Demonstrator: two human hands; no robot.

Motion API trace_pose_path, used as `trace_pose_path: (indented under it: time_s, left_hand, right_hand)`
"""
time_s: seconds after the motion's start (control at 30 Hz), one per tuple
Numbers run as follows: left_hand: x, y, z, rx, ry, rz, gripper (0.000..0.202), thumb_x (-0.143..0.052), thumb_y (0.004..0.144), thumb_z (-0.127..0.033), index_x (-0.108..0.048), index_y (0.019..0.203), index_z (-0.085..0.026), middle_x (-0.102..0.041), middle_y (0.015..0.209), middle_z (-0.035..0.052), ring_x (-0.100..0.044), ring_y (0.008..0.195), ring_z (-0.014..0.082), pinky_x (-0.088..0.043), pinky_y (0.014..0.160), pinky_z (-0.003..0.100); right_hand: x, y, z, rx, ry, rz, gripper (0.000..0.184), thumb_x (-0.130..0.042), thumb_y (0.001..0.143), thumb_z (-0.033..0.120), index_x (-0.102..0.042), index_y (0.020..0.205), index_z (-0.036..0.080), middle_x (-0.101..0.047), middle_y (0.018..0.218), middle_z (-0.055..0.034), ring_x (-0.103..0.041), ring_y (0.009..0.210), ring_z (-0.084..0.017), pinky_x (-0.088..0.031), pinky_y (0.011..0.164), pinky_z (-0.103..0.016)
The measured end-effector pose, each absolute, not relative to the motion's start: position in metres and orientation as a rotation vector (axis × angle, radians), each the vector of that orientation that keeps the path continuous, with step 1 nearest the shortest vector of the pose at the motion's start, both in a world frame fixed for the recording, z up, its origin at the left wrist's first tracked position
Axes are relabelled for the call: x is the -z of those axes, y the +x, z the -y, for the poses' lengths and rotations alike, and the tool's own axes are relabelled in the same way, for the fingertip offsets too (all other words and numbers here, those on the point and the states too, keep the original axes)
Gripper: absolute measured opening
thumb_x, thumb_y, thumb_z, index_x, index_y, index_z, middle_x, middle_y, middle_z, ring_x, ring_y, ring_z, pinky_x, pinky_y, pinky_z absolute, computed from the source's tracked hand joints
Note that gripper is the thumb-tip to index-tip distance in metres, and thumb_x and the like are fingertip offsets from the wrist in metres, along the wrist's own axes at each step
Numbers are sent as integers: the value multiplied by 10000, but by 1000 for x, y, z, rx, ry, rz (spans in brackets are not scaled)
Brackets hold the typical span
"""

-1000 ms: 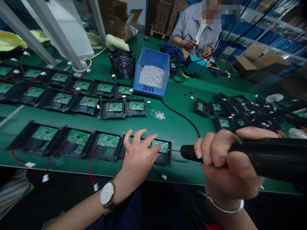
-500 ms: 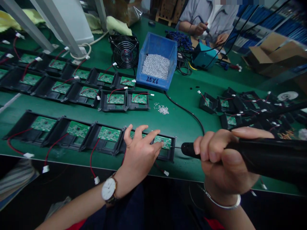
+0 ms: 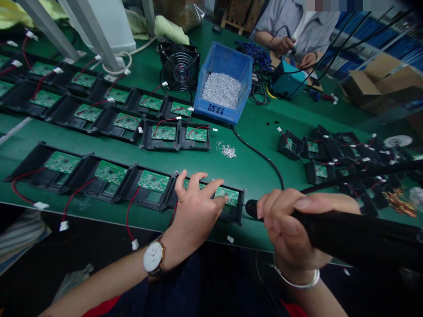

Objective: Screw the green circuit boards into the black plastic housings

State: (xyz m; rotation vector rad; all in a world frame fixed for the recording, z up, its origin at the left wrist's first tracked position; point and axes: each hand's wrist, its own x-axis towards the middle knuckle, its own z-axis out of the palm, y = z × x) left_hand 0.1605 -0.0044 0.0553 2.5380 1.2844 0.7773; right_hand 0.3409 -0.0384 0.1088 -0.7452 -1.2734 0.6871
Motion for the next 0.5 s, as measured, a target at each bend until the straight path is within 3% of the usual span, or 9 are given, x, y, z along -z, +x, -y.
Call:
trace_pose_path:
  time_s: [0.17, 0.27, 0.4, 0.5]
  left_hand:
    - [-53, 161, 3, -779, 2548, -1287, 119, -856, 978, -287, -886, 926, -389, -833, 1357, -60, -613, 1321, 391, -273, 1213, 737]
    - [-50, 161, 3, -820, 2554, -1289, 119, -871, 969, -293, -885, 911, -396, -834, 1347, -62, -616, 1313, 379, -254, 1221, 716]
    - [-51, 163, 5, -772, 2549, -1273, 123, -909, 935, -296, -884, 1005, -394, -821, 1361, -36, -621, 1297, 370, -247, 1232, 707]
    - [-53, 166, 6, -734, 2546, -1239, 225, -966, 873, -333, -874, 1072, -384, -817, 1358, -28, -619, 1294, 382, -244, 1239, 712]
  right_hand:
    - [-114, 348, 37, -749, -762, 1293, 389, -807, 927, 193, -731, 1295, 293, -588, 643, 86, -522, 484, -119, -505, 508, -331]
    - [-130, 361, 22, -782, -746, 1221, 344, -839, 914, 310, -755, 1247, 289, -572, 608, 87, -487, 461, -118, -484, 495, -329]
    - [-138, 372, -25, -459, -691, 1119, 255, -895, 870, 361, -758, 1084, 339, -518, 595, 107, -459, 463, -112, -475, 504, -304]
    - [-123, 373, -63, -407, -782, 1062, 256, -849, 899, 353, -696, 1102, 326, -541, 633, 108, -528, 519, -118, -538, 613, -321]
